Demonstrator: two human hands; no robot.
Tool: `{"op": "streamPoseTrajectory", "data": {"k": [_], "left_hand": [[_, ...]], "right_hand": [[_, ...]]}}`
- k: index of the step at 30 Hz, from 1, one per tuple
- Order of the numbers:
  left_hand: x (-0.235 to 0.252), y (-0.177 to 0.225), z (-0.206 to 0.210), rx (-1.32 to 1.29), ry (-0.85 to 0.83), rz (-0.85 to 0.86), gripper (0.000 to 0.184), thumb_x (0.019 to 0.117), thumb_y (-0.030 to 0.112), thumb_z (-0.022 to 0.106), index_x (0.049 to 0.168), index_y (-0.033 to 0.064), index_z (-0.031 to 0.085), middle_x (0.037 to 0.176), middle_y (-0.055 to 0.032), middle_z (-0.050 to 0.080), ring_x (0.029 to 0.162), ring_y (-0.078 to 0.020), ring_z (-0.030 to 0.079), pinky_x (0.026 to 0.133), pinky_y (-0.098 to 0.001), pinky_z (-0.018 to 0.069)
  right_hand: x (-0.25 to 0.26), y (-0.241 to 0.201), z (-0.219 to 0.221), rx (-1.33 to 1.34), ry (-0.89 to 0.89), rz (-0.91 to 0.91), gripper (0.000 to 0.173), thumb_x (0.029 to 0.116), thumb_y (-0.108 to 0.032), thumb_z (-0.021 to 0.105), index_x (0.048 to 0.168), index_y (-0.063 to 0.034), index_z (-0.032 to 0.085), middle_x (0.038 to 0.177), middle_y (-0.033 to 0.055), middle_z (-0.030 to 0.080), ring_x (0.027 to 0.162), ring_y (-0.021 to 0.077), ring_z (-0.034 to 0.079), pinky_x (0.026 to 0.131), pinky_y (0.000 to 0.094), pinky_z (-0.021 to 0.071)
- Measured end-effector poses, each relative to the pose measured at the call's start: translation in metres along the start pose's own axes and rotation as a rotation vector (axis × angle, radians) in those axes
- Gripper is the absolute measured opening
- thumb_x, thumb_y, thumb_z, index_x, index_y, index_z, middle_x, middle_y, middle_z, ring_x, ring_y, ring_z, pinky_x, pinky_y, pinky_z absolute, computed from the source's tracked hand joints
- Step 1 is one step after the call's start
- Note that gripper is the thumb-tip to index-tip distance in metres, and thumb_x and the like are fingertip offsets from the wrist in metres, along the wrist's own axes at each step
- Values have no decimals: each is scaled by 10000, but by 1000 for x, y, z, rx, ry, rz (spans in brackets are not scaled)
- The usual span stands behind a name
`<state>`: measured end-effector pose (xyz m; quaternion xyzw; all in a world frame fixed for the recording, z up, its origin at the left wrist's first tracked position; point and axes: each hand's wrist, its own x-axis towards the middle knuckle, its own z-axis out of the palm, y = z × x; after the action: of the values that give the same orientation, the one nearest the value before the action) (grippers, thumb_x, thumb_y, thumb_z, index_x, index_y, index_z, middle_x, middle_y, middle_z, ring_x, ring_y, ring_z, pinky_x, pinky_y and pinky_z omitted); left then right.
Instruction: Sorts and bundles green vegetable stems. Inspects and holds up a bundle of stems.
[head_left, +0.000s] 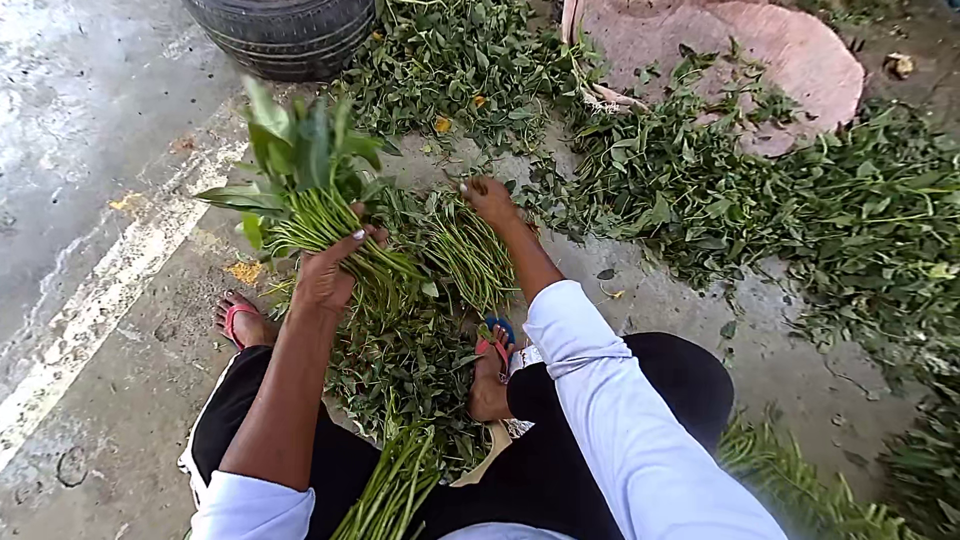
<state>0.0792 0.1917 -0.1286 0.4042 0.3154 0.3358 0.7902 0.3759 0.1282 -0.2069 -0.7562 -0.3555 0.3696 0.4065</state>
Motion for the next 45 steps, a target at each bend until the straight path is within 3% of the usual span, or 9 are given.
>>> {"op": "streamPoseTrajectory", "data": {"k": [2, 5, 9, 16, 21, 27, 35, 39, 45], "left_hand": [[3, 1, -1, -57, 220, -42, 339, 988, -47, 548, 1318, 27, 563, 1023, -120, 709, 937, -258, 727, 883, -438, 616], [1, -8, 1, -86, 391, -149, 319, 968, -55, 582, 1281, 2, 569, 1066, -150, 701, 933, -270, 728, 849, -424, 626], [-3, -16, 9, -34, 359, -180, 351, 942, -82, 613, 1283, -12, 572, 1077, -163, 701, 918, -279, 731, 836, -426, 630], [-3, -18, 14, 17, 347, -155, 353, 917, -110, 628, 1256, -20, 591, 1050, -157, 710, 890, -275, 736, 823, -413, 633], [-5, -25, 16, 20, 319, -163, 361, 910, -125, 632, 1254, -26, 590, 1090, -155, 705, 905, -272, 733, 828, -407, 633], [-3, -29, 14, 29, 322, -198, 375, 910, -130, 624, 1268, -31, 576, 1132, -173, 693, 942, -286, 729, 837, -417, 629], [1, -52, 12, 38, 302, -277, 376, 898, -134, 641, 1257, -39, 577, 1121, -169, 703, 933, -271, 728, 847, -401, 620], [-5, -57, 15, 135, 244, -387, 417, 928, 69, 732, 1311, 50, 568, 1136, -89, 709, 993, -186, 703, 881, -382, 590], [-13, -48, 14, 213, 291, -357, 503, 922, 86, 743, 1368, 61, 514, 1200, -94, 667, 1039, -178, 672, 904, -387, 572]], "right_hand": [[-6, 41, 10, -216, -17, 133, 392, 992, -227, 681, 1263, 54, 646, 1214, 275, 668, 1148, 408, 644, 1025, 594, 483], [-22, 73, 41, -395, -32, 311, 319, 985, -213, 668, 1198, 24, 689, 1231, 279, 659, 1181, 444, 625, 995, 641, 483], [-25, 91, 64, -415, 68, 372, 289, 1008, -166, 620, 1246, -13, 676, 1357, 284, 578, 1260, 445, 573, 1007, 618, 488], [-19, 78, 55, -469, 180, 129, 278, 1046, -120, 521, 1250, 22, 645, 1279, 257, 645, 1215, 429, 613, 997, 624, 467], [-8, 73, 69, -515, -8, 139, 426, 1029, -206, 609, 1378, 36, 570, 1339, 285, 611, 1276, 450, 579, 1055, 626, 450], [-22, 84, 80, -597, 107, 155, 314, 990, -125, 643, 1262, 27, 676, 1326, 280, 611, 1279, 449, 563, 1052, 601, 456], [-83, -3, 66, -462, 95, -50, 216, 999, -89, 628, 1140, 59, 697, 1199, 256, 672, 1167, 416, 640, 1017, 569, 497], [-135, -62, 93, -585, -14, -211, 185, 953, 17, 636, 1126, 43, 699, 1148, 250, 665, 1146, 430, 631, 956, 578, 522], [-135, -58, 94, -366, -173, -217, 182, 1004, -33, 614, 1128, 82, 682, 1168, 273, 658, 1141, 426, 639, 991, 554, 508]]}}
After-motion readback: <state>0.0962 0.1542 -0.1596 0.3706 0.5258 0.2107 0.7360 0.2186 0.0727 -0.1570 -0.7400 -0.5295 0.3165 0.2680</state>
